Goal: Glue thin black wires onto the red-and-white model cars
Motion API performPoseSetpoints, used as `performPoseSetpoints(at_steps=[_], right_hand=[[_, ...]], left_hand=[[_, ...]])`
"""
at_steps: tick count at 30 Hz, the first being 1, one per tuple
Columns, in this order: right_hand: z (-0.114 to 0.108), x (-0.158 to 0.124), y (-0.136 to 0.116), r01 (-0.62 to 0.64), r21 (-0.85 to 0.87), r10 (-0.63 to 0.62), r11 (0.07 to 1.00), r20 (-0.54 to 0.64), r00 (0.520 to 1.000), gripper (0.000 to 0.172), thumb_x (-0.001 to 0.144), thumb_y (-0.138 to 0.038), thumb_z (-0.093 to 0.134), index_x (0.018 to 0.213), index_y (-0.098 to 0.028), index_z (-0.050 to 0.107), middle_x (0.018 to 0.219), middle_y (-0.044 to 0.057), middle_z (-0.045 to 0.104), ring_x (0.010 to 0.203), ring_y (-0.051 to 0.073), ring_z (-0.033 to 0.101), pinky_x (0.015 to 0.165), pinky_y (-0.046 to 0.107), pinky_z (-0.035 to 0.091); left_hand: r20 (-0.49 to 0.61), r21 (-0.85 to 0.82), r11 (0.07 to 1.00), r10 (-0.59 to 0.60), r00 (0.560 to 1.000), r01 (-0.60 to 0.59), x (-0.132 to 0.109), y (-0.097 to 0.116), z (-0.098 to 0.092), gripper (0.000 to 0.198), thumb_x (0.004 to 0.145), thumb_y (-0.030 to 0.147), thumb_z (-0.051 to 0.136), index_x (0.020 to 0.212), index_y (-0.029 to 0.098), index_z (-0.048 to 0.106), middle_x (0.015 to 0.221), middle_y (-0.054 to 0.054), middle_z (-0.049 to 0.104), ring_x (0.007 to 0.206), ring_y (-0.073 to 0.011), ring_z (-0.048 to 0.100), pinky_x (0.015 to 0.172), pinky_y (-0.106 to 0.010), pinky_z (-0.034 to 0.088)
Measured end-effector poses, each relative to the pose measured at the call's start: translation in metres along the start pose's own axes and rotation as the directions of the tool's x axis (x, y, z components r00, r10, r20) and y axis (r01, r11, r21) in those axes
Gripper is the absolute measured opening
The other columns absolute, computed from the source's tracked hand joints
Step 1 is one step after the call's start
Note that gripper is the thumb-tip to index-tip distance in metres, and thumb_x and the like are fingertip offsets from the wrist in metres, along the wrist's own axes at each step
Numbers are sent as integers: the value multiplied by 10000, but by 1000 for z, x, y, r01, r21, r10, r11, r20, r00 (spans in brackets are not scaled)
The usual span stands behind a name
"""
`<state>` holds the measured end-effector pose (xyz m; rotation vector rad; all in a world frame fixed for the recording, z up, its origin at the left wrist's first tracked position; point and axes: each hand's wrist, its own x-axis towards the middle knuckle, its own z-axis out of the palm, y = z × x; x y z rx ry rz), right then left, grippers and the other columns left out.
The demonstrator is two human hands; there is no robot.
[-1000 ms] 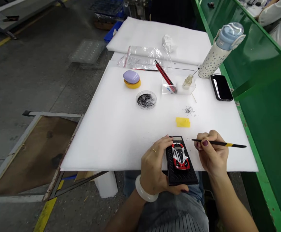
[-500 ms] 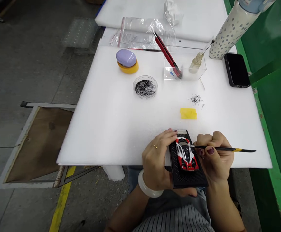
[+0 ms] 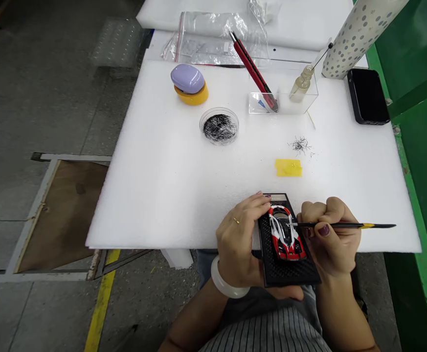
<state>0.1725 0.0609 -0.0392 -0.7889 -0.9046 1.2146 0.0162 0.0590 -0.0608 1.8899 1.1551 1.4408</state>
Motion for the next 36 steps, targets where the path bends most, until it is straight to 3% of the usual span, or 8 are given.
performPoseSetpoints(at_steps=[27,36], right_hand=[[0,-1,-1,-4,-22,4,1000,6,1000,128,900,-225,739,824,-236,637,616,-32,557,539,123,459,515,263,402],[0,-1,-1,-8,-60,7,998,-14,1000,183,885,-263,755,793,-241,598,597,-38,528,525,123,442,501,258,395]], left_hand=[[-53,-3,1000,7,999,-7,-3,-5,5,963,722,970,499,1228,158,613,1197,-159,728,1196,-323,689,1054,-525,576],[-15,12,1000,-16,1000,16,-1,1,2,925,739,951,509,1212,163,609,1186,-165,732,1202,-338,687,1052,-554,571]])
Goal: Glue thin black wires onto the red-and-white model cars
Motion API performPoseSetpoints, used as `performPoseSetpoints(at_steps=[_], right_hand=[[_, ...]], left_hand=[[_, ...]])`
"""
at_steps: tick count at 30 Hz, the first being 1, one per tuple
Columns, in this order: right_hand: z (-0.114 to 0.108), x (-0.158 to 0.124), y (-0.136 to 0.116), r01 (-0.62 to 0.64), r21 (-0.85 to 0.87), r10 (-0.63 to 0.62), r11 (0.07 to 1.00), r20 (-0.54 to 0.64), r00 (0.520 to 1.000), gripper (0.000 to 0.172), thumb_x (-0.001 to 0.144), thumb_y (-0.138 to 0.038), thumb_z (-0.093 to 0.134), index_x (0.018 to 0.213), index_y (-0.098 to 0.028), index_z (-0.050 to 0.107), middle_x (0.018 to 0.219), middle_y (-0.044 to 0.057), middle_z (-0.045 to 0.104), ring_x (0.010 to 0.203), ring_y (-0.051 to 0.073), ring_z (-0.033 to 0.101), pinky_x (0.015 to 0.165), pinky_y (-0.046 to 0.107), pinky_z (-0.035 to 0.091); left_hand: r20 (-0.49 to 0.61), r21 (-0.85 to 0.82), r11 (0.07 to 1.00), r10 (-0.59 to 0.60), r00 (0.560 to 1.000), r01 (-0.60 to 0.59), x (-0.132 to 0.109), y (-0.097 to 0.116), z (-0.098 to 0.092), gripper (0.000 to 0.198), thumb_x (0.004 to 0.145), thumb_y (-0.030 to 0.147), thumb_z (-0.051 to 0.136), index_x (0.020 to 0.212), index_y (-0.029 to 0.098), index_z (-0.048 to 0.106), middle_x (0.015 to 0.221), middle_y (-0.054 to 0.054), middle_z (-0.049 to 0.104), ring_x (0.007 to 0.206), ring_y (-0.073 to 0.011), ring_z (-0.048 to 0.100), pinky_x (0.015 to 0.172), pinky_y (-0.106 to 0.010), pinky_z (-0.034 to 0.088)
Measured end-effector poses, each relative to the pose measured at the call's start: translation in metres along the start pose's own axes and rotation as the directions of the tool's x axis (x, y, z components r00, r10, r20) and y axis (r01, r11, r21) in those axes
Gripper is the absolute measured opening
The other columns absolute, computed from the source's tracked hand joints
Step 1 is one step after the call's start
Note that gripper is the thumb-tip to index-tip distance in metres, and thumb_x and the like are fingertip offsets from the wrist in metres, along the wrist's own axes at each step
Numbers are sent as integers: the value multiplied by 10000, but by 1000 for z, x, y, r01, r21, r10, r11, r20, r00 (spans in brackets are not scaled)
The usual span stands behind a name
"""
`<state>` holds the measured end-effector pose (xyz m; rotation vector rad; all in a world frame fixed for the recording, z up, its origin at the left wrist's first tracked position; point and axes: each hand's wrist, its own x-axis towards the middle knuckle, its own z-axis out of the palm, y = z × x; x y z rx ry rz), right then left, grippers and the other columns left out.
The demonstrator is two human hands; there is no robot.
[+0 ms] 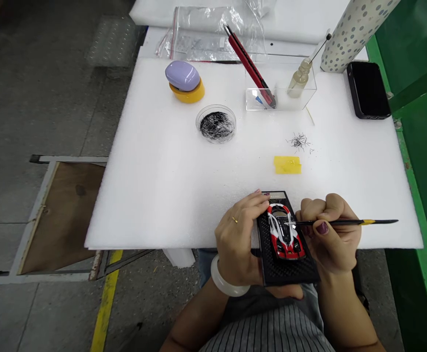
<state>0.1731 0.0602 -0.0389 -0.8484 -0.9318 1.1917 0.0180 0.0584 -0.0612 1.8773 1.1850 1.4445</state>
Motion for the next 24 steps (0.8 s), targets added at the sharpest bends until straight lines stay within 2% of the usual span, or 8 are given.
performPoseSetpoints(at_steps=[9,17,22,24], right_hand=[[0,-1,1,-9,-24,8,1000,-22,1000,208,877,-296,764,803,-249,575,595,-39,524,528,132,454,507,275,426],[0,-1,0,-4,38,3,999,27,1000,133,896,-246,731,836,-244,613,627,-28,547,555,133,460,515,271,407],[2,6,-4,6,37,-4,999,-38,999,235,840,-340,779,768,-254,573,568,-46,457,495,129,370,430,249,314],[-3,9,-7,11,34,-9,999,-59,998,257,834,-377,778,761,-260,561,552,-52,424,486,133,348,424,250,309]], left_hand=[[-3,-7,1000,4,1000,-4,-2,-3,0,902,757,929,519,1231,168,614,1200,-166,728,1208,-350,683,1046,-559,570],[-13,-8,1000,15,1000,-15,-2,-3,1,824,820,871,517,1245,171,614,1210,-158,727,1203,-339,687,1041,-545,575],[11,33,999,29,1000,-29,-2,-1,-1,925,716,935,563,1237,172,602,1187,-160,726,1191,-352,689,1033,-544,570],[24,103,993,48,999,-50,-2,4,0,967,673,957,576,1233,168,589,1198,-159,721,1205,-343,680,1083,-524,524]])
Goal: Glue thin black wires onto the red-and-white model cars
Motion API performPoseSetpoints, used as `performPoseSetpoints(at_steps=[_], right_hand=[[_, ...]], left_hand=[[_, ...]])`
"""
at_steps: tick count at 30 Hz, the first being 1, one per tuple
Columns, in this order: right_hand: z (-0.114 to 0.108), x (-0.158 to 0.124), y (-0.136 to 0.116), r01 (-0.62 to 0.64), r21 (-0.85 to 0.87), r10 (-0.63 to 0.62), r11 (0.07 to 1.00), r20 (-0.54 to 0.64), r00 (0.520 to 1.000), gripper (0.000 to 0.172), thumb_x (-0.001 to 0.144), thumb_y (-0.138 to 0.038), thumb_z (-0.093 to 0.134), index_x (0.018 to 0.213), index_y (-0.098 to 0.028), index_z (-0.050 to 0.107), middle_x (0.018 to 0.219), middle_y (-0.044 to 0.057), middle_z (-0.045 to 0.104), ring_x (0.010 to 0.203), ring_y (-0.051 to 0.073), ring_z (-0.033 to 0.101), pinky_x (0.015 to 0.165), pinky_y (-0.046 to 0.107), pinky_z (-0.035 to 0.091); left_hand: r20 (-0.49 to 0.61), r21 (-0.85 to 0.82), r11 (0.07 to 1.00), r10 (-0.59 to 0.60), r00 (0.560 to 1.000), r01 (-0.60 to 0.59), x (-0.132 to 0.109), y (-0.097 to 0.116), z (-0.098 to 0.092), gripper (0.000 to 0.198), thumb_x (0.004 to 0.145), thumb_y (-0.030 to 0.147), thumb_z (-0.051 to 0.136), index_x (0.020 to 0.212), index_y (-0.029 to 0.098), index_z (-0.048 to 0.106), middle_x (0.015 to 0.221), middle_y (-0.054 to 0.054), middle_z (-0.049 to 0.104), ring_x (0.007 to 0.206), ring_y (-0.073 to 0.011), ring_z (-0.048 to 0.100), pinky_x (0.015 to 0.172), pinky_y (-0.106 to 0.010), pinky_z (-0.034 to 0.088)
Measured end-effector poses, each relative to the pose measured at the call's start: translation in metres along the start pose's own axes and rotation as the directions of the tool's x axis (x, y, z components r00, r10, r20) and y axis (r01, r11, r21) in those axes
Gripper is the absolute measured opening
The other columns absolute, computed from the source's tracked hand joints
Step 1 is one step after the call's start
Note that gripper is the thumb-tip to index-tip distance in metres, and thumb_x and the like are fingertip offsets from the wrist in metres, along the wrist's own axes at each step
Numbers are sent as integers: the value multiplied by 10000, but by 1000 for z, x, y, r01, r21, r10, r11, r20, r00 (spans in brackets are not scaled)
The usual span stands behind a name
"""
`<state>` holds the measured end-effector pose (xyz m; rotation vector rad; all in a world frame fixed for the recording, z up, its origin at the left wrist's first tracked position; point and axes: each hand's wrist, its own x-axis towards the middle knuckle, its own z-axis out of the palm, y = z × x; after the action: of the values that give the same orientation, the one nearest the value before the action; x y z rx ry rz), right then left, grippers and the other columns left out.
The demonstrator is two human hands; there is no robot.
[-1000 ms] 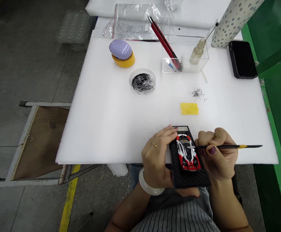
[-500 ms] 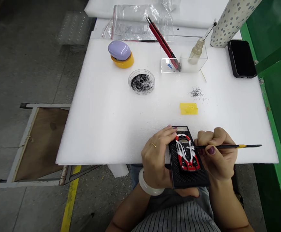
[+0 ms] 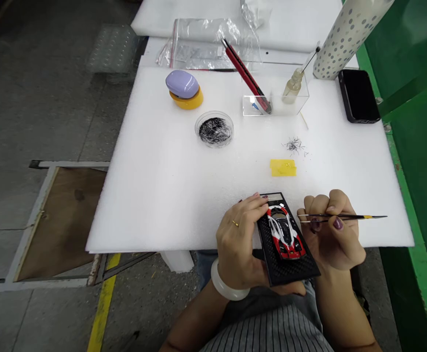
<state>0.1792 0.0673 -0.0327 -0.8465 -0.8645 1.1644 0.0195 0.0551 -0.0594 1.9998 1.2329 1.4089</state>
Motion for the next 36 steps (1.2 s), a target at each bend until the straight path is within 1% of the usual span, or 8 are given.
performPoseSetpoints(at_steps=[9,16,20,23,27,30,33,36], right_hand=[[-45,-29,-49,-71,-477,-3,876,-151,989,228,988,-446,610,910,-234,646,871,49,730,792,192,656,710,318,505],[-42,-41,-65,-143,-739,229,658,16,973,226,930,-354,703,912,-238,509,934,20,698,800,161,588,727,283,480],[-52,-40,-63,-147,-711,177,687,-33,984,304,920,-377,698,899,-247,425,970,38,726,848,179,635,774,307,500],[-94,-30,-71,-95,-793,-58,601,-162,985,355,855,-403,738,881,-254,417,1016,65,755,876,210,685,797,336,509],[-182,-9,-92,-267,-925,-421,272,-363,831,345,721,-393,729,822,-266,424,957,85,777,839,255,704,757,356,491],[-231,-5,-106,-440,-879,-494,184,-470,732,316,658,-359,686,770,-273,404,913,106,785,776,271,697,720,371,482],[-241,-19,-109,-477,-860,-562,182,-490,667,316,667,-399,675,779,-271,409,1032,147,784,881,302,711,773,399,494],[-210,-47,-99,-420,-886,-727,195,-418,545,304,767,-451,645,838,-263,416,1156,164,760,981,300,712,842,407,497]], left_hand=[[-108,202,979,-7,994,28,0,36,47,882,672,921,616,1167,192,573,1101,-104,725,1208,-342,634,1283,-517,94],[-130,248,968,75,989,-40,-7,37,63,760,754,787,685,1217,198,560,1130,-117,705,1198,-360,606,1262,-555,98],[-104,238,967,118,988,-90,-11,36,52,849,761,775,706,1314,158,521,1256,-181,652,1305,-385,519,1243,-561,181],[3,257,952,170,985,-165,-13,31,30,789,848,751,632,1343,148,517,1317,-194,607,1344,-380,489,1218,-556,260],[210,421,895,62,976,-148,-17,17,3,507,1029,534,448,1310,122,542,1347,-219,579,1343,-411,488,1129,-610,365],[341,491,827,106,934,-274,-24,6,-3,508,1029,465,444,1364,92,526,1391,-256,550,1318,-466,495,1070,-679,386],[396,518,791,117,911,-327,-32,1,-3,534,1009,422,491,1435,99,487,1468,-267,499,1353,-480,470,1072,-686,383],[411,524,783,111,905,-334,-39,4,-1,588,996,399,523,1502,114,427,1526,-266,458,1393,-477,442,1099,-682,364]])
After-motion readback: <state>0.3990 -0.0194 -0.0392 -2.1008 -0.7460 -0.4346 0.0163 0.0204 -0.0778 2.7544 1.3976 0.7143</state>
